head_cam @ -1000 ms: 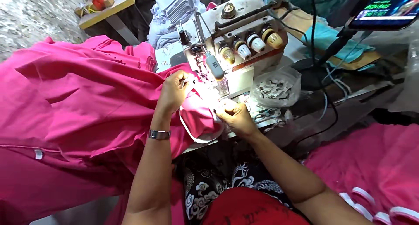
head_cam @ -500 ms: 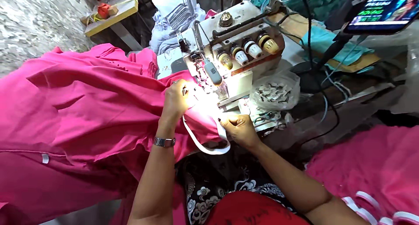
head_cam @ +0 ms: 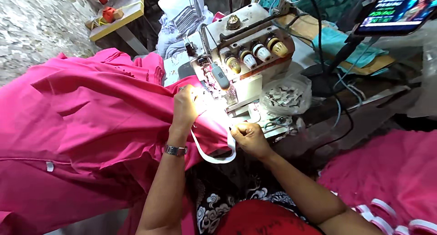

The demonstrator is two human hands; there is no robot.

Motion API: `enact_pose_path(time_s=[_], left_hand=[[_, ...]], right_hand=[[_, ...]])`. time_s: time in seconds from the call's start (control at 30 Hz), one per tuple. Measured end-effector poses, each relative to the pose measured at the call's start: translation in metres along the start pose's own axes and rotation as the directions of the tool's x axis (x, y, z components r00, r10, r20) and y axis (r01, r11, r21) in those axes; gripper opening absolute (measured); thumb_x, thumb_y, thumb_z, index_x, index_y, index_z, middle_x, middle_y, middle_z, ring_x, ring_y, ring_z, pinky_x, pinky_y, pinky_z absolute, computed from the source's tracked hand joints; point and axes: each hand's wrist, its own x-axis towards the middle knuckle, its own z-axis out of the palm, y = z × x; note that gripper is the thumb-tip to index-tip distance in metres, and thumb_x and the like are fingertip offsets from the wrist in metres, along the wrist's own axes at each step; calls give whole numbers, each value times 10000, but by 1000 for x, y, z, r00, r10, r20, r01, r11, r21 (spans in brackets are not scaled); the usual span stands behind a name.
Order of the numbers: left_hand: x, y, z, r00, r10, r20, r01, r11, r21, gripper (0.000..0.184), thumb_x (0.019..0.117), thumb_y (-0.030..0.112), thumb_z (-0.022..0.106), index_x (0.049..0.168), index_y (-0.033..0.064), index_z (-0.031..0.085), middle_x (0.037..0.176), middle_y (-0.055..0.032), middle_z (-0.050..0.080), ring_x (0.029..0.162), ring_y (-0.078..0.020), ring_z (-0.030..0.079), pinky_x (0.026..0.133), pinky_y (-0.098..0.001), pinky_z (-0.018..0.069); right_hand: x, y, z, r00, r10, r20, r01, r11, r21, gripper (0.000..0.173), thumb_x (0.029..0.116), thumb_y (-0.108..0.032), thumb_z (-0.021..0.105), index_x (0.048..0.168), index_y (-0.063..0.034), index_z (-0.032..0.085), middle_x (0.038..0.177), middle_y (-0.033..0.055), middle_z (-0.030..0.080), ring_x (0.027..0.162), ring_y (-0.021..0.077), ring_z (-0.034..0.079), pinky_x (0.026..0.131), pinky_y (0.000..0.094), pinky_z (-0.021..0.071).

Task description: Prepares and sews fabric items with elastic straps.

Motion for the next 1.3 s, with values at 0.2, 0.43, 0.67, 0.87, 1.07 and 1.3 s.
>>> enact_pose_path(time_s=[0.2,0.43,0.67,0.87,1.07,1.3], left_hand=[[4,6,-4,992,-127,21,128,990,-51,210,1035,16,483,1134,-135,591,954,-275,676,856,-373,686,800,-504,541],[-2,7,-5,999,-35,20,35,999,0,166,998,-13,561,1116,-123,600,989,-291,682,907,-427,697,810,-541,554],[9,-2,14,995,-40,-94,42,999,18,133,957,-39,598,1036,-122,666,968,-271,710,916,-405,712,843,-536,549],[11,0,17,993,-74,-96,78,996,33,141,972,-29,575,1033,-138,641,971,-279,699,922,-416,706,850,-541,546],[17,-4,12,995,-88,-38,89,996,15,140,932,15,650,962,-120,677,1063,-296,662,1035,-424,657,916,-545,511],[4,11,-1,994,-46,95,47,999,0,61,913,-85,616,963,-92,650,1090,-301,643,1038,-471,635,900,-604,510]], right_hand=[[2,0,2,1000,1,-17,-2,1000,-27,353,899,-54,579,556,-75,497,571,-90,440,540,-79,387,524,114,320],[1,-1,2,1000,11,-19,-11,999,-38,357,901,-56,581,556,-72,487,581,-79,431,547,-74,376,524,111,308],[2,2,2,999,50,-8,-50,997,-57,368,898,-64,591,548,-84,480,572,-87,438,540,-75,388,523,117,322],[1,4,0,998,54,-13,-55,997,-54,365,888,-46,598,545,-84,481,566,-89,436,538,-75,390,525,115,325],[3,6,1,999,21,-28,-24,994,-111,354,890,-43,607,555,-59,495,569,-67,440,548,-63,399,537,122,330],[-2,10,-10,989,-127,-77,116,985,-131,334,876,-51,597,555,-15,512,620,16,536,607,-26,479,572,120,382]])
